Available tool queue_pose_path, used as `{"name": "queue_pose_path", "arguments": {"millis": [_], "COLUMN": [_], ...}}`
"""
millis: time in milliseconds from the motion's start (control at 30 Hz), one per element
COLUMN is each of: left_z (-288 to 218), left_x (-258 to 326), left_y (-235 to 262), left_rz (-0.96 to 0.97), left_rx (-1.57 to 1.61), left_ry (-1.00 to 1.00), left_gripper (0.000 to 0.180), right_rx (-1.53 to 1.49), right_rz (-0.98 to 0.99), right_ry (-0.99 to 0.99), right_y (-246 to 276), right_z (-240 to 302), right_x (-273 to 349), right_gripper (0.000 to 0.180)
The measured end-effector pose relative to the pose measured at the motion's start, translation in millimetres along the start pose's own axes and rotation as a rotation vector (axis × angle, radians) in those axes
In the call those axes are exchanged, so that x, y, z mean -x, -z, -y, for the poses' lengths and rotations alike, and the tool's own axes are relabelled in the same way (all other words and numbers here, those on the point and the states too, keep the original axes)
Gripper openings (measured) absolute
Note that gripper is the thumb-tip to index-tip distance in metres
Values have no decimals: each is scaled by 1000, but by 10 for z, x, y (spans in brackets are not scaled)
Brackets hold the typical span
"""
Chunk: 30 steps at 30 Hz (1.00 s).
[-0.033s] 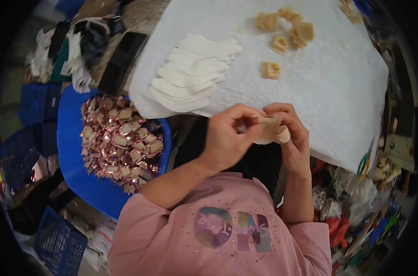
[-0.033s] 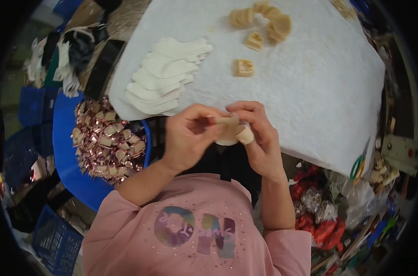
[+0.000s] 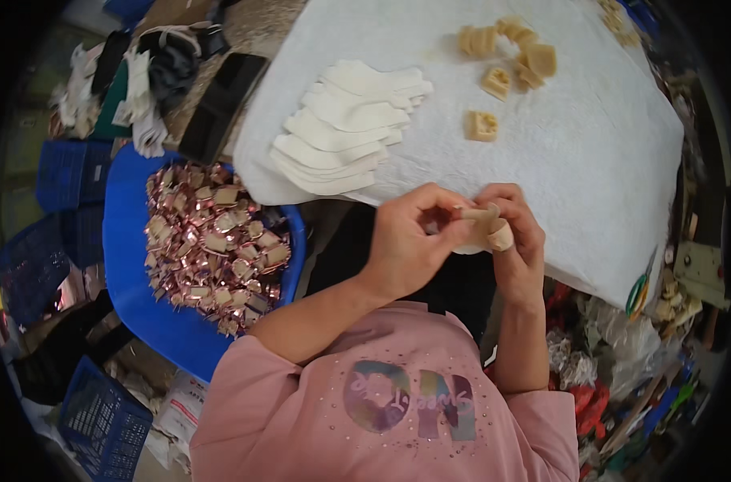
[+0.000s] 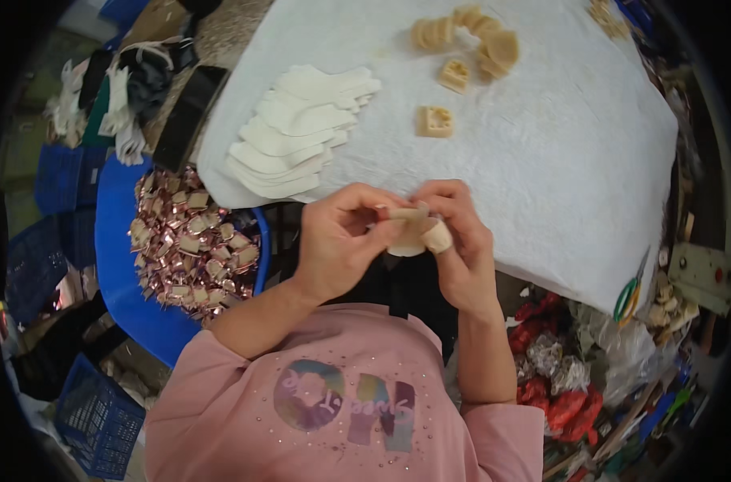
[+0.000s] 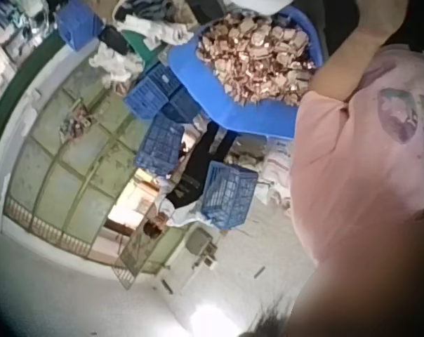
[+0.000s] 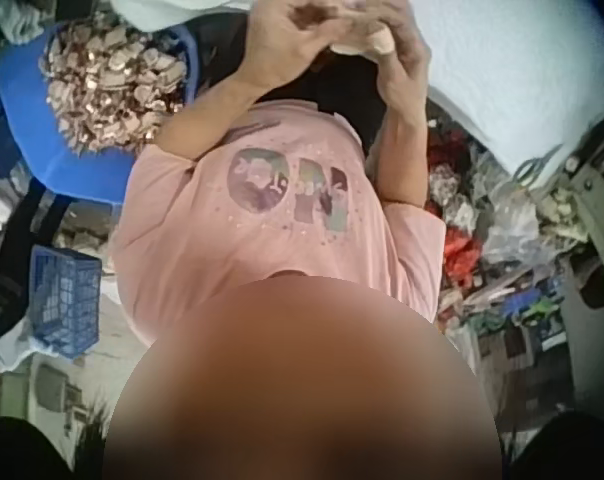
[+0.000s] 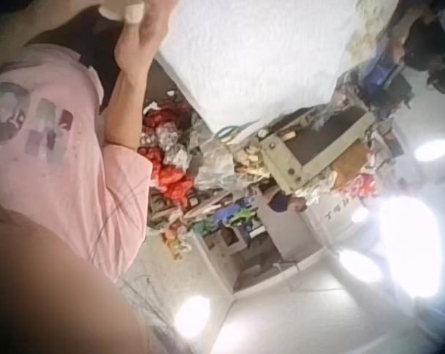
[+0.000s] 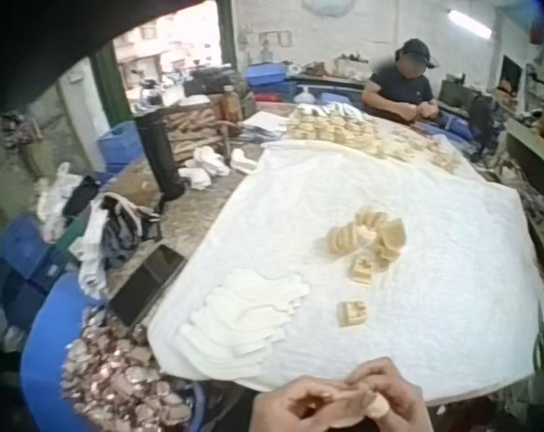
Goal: Manually wrapping plastic shoe heel blocks with decorative pink material at a workstation.
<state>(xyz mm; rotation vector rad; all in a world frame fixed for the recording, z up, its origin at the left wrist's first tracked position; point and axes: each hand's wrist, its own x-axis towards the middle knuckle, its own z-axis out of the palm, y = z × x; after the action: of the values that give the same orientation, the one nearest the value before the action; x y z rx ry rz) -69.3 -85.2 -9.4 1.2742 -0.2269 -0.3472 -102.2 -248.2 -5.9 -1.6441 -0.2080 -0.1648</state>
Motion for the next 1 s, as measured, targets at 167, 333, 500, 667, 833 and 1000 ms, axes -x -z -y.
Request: {"name": "queue_pose_path", "arguments": {"millis": [167,333,500,667,833,1000], "left_z": [36,-44,-107,-206,-118,-47], "left_x": [1,1,9,-98,-32,-61], "left_y": [-25,13,-55,109,148,233], "left_rz": [1,39,40,-11,70,199], "left_rx": [-22,-169,-231,-499,-552,-369], "left_ry": [-24,-72,-299,-606,-712,-319], "left_gripper": [7,8,11,17,26,61], "right_rx": [199,58,270,-265,-430,18], "right_rz": [-168,-120,-199,-30,80,-5], "right_ry": [84,-33,157,-86,-403,56], "right_y": [-187,-129,-175,7,48,34], "right_z": [4,47,86,28,241,181], "right_x": [11,-6,-8,-29,-139,-134], "right_gripper": [11,13,18,34,39,43]}}
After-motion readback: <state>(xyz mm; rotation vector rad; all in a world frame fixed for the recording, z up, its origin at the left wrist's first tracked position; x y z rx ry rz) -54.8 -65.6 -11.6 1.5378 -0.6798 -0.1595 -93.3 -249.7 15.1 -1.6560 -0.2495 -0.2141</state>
